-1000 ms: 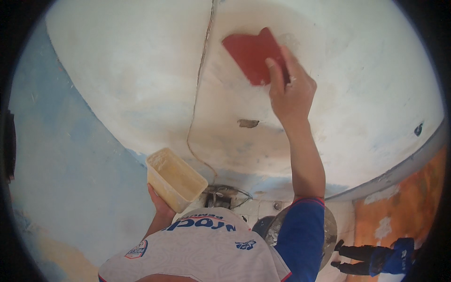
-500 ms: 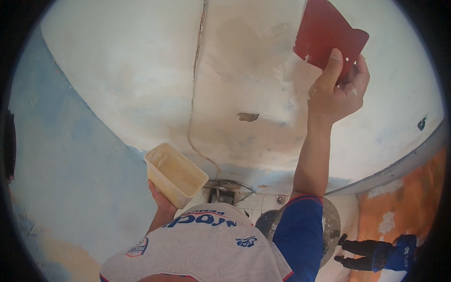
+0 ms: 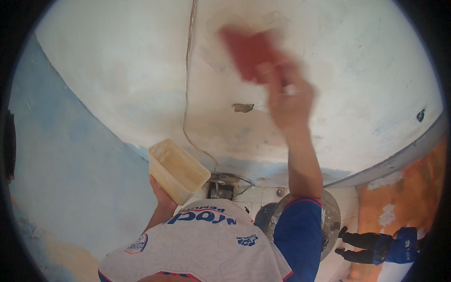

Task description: The person applies a plaster-like substance to a crack in a ceiling using a plastic spreader, repeatedly dipping the spreader into a container of the substance.

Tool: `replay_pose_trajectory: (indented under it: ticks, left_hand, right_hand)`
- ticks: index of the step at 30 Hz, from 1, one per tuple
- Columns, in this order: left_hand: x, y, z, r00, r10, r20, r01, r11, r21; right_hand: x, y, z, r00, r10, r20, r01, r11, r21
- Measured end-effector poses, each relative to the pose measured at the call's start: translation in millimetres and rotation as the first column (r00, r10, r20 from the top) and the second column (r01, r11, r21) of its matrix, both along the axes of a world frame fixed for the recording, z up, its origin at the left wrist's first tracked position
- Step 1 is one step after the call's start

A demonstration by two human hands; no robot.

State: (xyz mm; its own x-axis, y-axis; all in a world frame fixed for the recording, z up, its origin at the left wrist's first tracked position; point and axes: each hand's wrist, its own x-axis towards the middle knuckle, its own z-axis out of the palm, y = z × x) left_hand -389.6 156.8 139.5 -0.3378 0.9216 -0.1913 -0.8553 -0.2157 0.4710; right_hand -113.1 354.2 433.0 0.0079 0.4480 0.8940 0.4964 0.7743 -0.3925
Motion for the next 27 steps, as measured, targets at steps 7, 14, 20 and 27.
replay_pose_trajectory:
  ticks: [7, 14, 20, 27]
  left_hand:
    - [-6, -4, -1, 0.997, 0.045, 0.058, -0.038, 0.993, -0.109]
    - [-7, 0, 0, 0.999, -0.032, 0.028, 0.032, 0.999, -0.013]
    - [-5, -10, 1, 0.999, 0.0, 0.051, 0.002, 0.999, -0.047]
    - [-5, -7, 1, 0.997, -0.02, 0.078, 0.024, 0.999, -0.047]
  right_hand:
    - [7, 29, 11, 0.956, -0.166, -0.243, 0.192, 0.977, 0.089]
    - [-20, 28, -46, 0.946, -0.011, 0.324, -0.007, 0.998, 0.055]
    - [11, 21, -17, 0.919, -0.085, -0.384, 0.098, 0.995, 0.016]
    - [-13, 26, -47, 0.973, -0.051, 0.227, 0.056, 0.998, -0.018]
